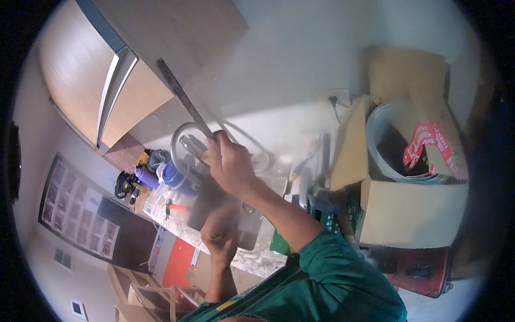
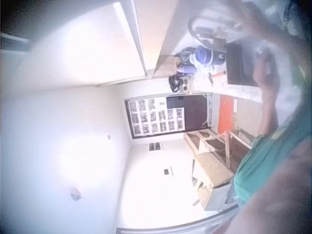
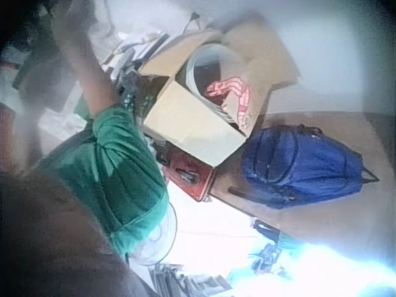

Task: The person installs a wooden cabinet above a kitchen sink. They use a hammer to tap the cabinet into place, a utility knife to trim the bottom edge, and a metal file to smooth the cut surface. The person works in a kitchen with a stainless steel sink and various tools on the counter.

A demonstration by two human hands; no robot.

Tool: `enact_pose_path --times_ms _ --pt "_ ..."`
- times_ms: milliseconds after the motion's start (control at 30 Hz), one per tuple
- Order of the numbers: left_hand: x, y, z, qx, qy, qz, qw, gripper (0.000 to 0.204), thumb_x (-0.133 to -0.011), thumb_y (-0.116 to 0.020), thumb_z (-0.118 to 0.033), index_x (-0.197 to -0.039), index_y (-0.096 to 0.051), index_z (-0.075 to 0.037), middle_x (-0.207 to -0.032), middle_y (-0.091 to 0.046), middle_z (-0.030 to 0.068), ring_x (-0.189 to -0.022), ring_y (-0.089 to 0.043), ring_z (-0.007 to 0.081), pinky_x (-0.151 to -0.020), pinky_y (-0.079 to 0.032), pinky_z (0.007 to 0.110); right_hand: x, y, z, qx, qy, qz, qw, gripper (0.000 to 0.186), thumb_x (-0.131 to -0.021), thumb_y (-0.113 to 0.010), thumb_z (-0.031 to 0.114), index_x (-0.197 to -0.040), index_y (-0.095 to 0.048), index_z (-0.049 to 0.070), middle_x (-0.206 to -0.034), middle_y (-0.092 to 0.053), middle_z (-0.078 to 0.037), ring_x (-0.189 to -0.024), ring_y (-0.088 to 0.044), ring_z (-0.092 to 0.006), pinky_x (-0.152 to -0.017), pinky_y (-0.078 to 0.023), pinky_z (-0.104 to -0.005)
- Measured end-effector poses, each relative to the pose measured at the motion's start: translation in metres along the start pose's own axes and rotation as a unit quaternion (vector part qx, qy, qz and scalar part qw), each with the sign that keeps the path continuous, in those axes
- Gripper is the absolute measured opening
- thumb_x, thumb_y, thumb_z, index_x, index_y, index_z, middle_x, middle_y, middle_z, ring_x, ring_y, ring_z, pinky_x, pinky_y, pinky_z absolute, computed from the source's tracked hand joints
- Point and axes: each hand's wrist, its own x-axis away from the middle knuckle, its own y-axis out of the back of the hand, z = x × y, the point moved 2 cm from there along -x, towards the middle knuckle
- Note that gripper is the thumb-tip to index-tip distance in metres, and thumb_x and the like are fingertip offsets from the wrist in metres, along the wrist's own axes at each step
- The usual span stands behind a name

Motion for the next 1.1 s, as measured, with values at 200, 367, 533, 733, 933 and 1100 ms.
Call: enact_pose_path --times_ms 200,367,533,733,933,1100 --pt "-0.011 0.003 -0.016 -0.024 -0.013 0.008 1.0 0.03 -0.078 -0.071 0.01 -0.106 -0.068 0.001 -0.094 -0.071 0.015 -0.082 -0.07 0.0202 -0.075 -0.055 0.029 -0.086 0.013 -0.008 0.079 -0.089 0.032 0.992 0.021 -0.1 -0.051 0.019 -0.089 -0.051 0.001 -0.061 -0.055 -0.02 -0.058 -0.06 -0.0411 -0.049 -0.043 -0.0477" --pt "-0.026 0.014 -0.027 -0.097 -0.098 -0.025 0.99 0.026 -0.077 -0.072 0.01 -0.101 -0.069 0.002 -0.095 -0.071 0.0164 -0.082 -0.07 0.0236 -0.074 -0.056 0.032 -0.01 0.001 0.0 0.009 -0.021 -0.003 1.0 0.022 -0.103 -0.046 0.018 -0.092 -0.053 0.0 -0.064 -0.056 -0.019 -0.059 -0.059 -0.0419 -0.049 -0.042 -0.0457" --pt "-0.057 0.032 -0.042 -0.162 -0.209 -0.031 0.964 0.028 -0.075 -0.072 0.009 -0.102 -0.068 0.004 -0.095 -0.07 0.018 -0.086 -0.07 0.0299 -0.074 -0.056 0.034 -0.066 0.008 -0.013 0.087 -0.06 0.004 0.994 0.02 -0.102 -0.048 0.018 -0.093 -0.054 0.001 -0.064 -0.056 -0.02 -0.06 -0.06 -0.0414 -0.051 -0.043 -0.0451" --pt "-0.092 0.041 -0.072 -0.211 -0.252 -0.091 0.94 0.038 -0.077 -0.072 0.004 -0.113 -0.061 0.006 -0.098 -0.071 0.0169 -0.097 -0.068 0.0336 -0.097 -0.047 0.049 -0.006 0.005 0.006 -0.006 -0.052 0.024 0.998 0.022 -0.1 -0.052 0.022 -0.092 -0.053 0.002 -0.065 -0.056 -0.023 -0.063 -0.059 -0.0455 -0.051 -0.042 -0.0488" --pt "-0.137 0.051 -0.09 -0.29 -0.319 -0.101 0.897 0.078 -0.084 -0.066 0.004 -0.149 -0.024 -0.001 -0.115 -0.066 0.02 -0.118 -0.06 0.0307 -0.103 -0.043 0.045 -0.05 0.009 -0.015 0.039 -0.086 0.003 0.996 0.024 -0.102 -0.048 0.023 -0.09 -0.05 0.002 -0.066 -0.055 -0.025 -0.067 -0.057 -0.0489 -0.051 -0.042 -0.0499" --pt "-0.17 0.043 -0.095 -0.388 -0.317 -0.08 0.862 0.083 -0.085 -0.069 -0.004 -0.15 -0.018 0.002 -0.132 -0.058 0.019 -0.131 -0.049 0.0336 -0.115 -0.026 0.049 -0.013 0.004 -0.009 0.027 -0.081 0.022 0.996 0.024 -0.102 -0.048 0.024 -0.094 -0.053 0.002 -0.068 -0.058 -0.023 -0.069 -0.062 -0.0442 -0.056 -0.046 -0.0464"
